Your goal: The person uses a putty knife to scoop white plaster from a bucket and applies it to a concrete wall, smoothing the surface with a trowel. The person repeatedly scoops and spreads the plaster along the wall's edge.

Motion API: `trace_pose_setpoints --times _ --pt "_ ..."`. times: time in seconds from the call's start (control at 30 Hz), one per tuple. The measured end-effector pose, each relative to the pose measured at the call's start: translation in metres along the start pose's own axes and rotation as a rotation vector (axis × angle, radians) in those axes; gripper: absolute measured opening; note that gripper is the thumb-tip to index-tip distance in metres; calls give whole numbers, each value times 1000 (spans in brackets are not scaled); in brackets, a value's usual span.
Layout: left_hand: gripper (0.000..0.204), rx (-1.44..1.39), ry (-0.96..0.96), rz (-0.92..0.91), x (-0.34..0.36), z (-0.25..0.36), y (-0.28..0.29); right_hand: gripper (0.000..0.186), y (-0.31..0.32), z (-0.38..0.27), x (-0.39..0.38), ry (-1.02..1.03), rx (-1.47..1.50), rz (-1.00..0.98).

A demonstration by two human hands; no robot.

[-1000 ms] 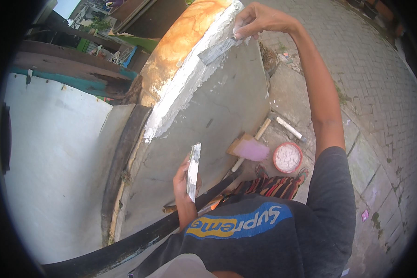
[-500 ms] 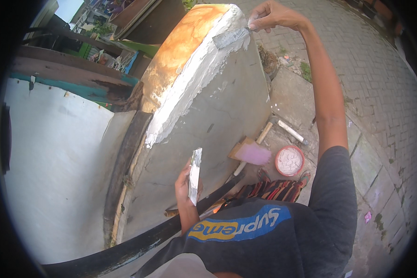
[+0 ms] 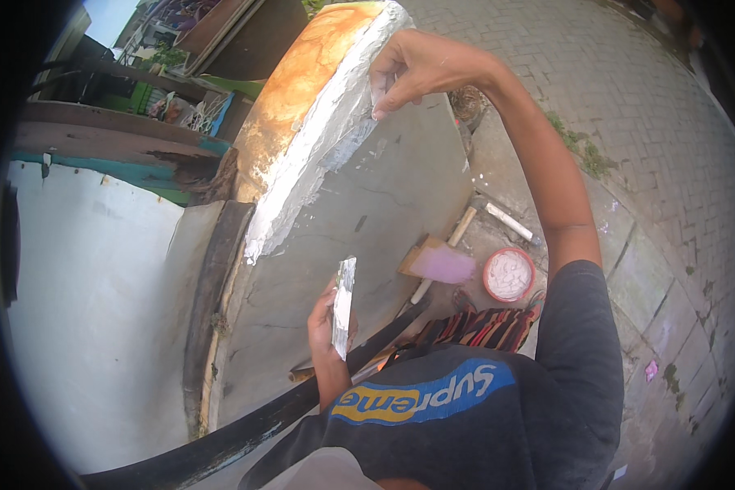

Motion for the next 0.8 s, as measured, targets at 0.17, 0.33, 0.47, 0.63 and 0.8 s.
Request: trace_pose_setpoints --times 0.17,0.33,0.47,0.63,0.8 --pt "54 -15 -6 25 -1 0 4 20 3 5 4 -11 -12 20" --pt "54 -6 -1 58 -2 0 5 23 15 15 2 -73 27 38" --pt "54 -9 2 21 -2 0 2 24 31 36 0 -81 29 81" --pt "53 -9 -2 23 -1 0 1 14 57 62 -8 -223 155 127" --pt "57 -68 5 -134 7 -6 13 14 79 77 -8 -175 145 180"
Point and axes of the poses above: each hand's wrist, its own x-axis towards the middle knuckle, its own y-axis out of the back of the hand, z = x × y, the point moved 6 cm from there along x, towards the middle knuckle, and after that the axes turned 2 degrees about z, right-handed, at the moved point
